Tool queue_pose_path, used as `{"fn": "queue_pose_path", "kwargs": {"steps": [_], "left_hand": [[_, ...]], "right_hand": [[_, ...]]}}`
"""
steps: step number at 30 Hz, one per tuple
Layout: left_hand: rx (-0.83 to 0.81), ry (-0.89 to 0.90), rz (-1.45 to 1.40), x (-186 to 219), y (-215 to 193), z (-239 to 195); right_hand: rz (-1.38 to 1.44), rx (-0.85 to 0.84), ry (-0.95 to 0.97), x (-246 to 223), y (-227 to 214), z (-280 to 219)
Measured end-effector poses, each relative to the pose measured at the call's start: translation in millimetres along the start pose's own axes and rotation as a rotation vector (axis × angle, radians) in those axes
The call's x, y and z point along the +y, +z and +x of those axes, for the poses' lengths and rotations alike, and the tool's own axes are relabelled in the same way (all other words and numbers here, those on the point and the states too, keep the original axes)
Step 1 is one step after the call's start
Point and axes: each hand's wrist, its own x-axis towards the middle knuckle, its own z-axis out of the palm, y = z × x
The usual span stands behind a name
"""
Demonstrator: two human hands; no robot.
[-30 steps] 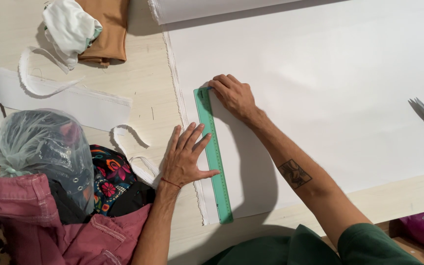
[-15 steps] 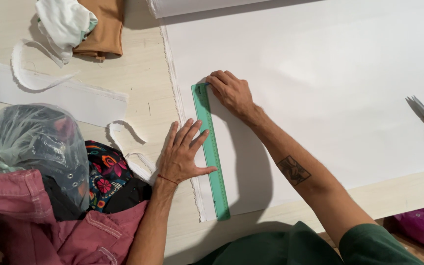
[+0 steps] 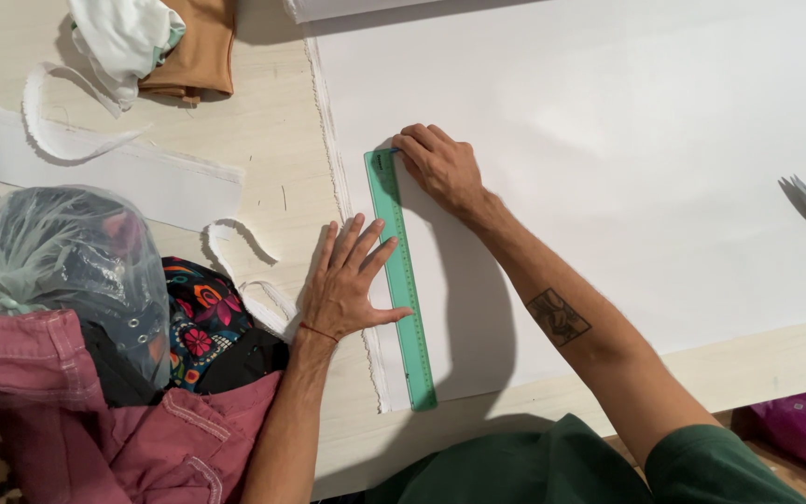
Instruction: Marking a large sheet of material using a ruler and a marking tool for layout
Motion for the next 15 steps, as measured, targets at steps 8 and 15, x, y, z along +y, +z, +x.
{"fn": "queue_pose_path", "kwargs": {"steps": [8, 15], "left_hand": [[-0.037, -0.036, 0.048, -0.8, 3.0, 1.2], [-0.106, -0.078, 0.11, 0.7, 8.0, 0.5]], "right_hand": [[0.001, -0.016, -0.008, 1.4, -1.5, 0.3], [0.002, -0.016, -0.007, 1.3, -0.4, 0.2]]}}
